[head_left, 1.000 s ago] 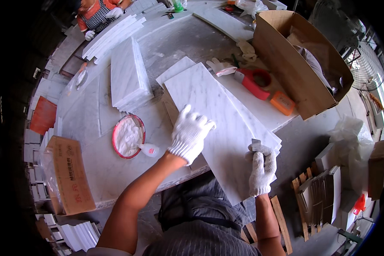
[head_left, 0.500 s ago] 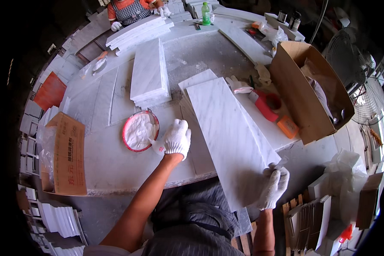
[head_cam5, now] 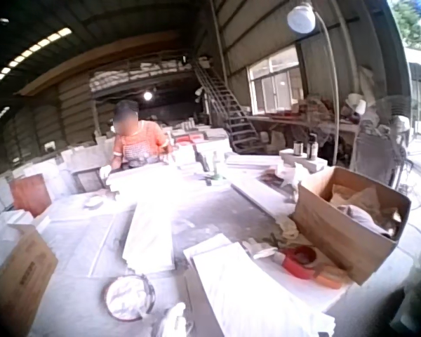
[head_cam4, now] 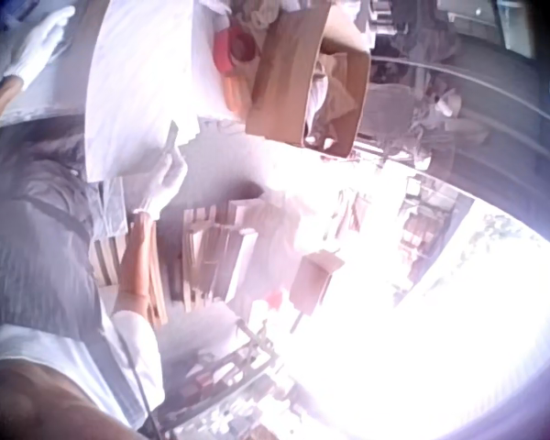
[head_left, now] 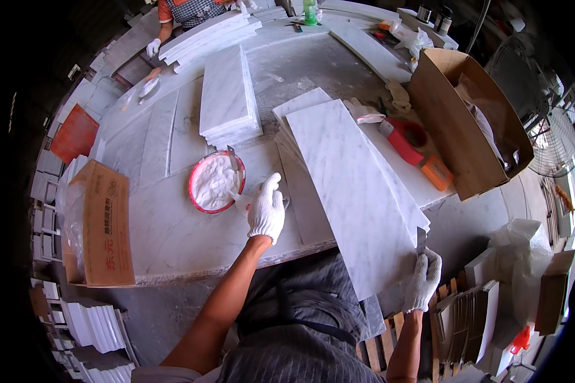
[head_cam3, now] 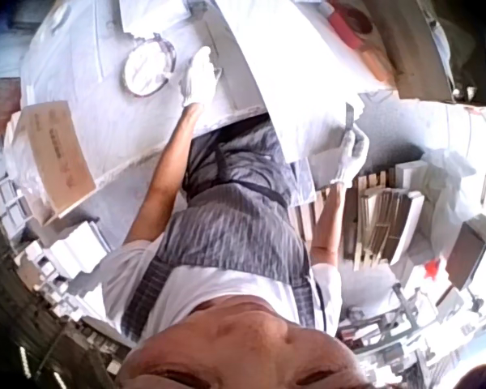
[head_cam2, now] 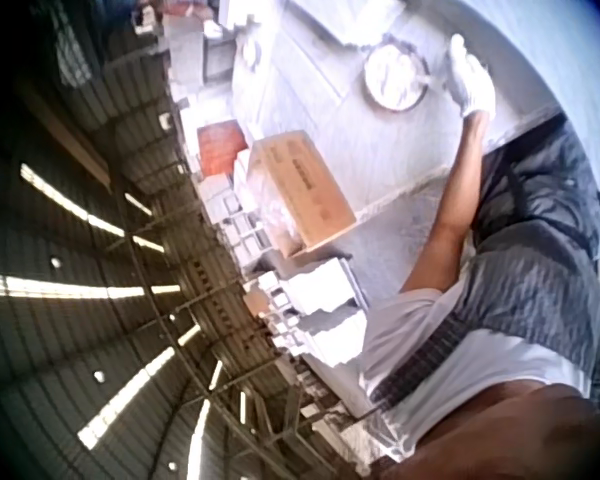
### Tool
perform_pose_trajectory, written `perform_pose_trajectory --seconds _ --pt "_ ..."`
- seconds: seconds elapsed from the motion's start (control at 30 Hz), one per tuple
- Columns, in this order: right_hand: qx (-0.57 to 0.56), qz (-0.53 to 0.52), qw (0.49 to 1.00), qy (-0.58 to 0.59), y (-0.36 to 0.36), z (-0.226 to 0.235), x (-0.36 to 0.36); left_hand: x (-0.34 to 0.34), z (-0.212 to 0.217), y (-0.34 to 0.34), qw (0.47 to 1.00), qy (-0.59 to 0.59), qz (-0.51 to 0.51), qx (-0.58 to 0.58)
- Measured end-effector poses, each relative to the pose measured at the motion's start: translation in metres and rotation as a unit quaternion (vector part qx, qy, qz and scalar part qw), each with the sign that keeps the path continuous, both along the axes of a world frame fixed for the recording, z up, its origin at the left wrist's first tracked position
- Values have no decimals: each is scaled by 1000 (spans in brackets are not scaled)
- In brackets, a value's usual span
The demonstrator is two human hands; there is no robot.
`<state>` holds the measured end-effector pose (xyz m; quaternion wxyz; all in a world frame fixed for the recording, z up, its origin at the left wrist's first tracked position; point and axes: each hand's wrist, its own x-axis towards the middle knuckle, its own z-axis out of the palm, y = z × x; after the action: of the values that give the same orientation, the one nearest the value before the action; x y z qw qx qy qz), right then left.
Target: The person scoops a white paste from a bowl and spreads it onto the surface of rectangular white tiles using a small metal spatula. They work on one tile at a time, applying the compound and smoothing it across the surface before moving to the next tile in the stack.
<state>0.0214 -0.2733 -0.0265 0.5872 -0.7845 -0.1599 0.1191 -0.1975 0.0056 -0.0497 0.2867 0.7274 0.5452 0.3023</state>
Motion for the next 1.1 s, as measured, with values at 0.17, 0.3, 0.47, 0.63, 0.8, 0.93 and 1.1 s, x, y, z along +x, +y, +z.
perform_pose_trajectory --seconds 0.17,0.3,0.47,0.63,0.8,0.93,1.1 --pt "-12 16 1000 1 -6 -9 8 -3 -13 -8 998 -59 -5 3" --pt "-7 2 1000 12 -7 -15 11 19 14 -71 943 -219 -84 -234" --pt "-17 33 998 47 -5 7 -10 43 -7 -121 812 -213 -84 -537" --pt "-64 91 993 34 -17 11 -36 40 11 -124 791 -358 -21 -495" --pt "33 52 994 93 -6 20 -20 35 21 -122 816 -361 -57 -448" --pt "126 66 990 0 29 20 5 15 34 -86 811 -361 -95 -451" --pt "175 95 980 15 108 27 18 -25 94 -37 820 -351 -98 -440"
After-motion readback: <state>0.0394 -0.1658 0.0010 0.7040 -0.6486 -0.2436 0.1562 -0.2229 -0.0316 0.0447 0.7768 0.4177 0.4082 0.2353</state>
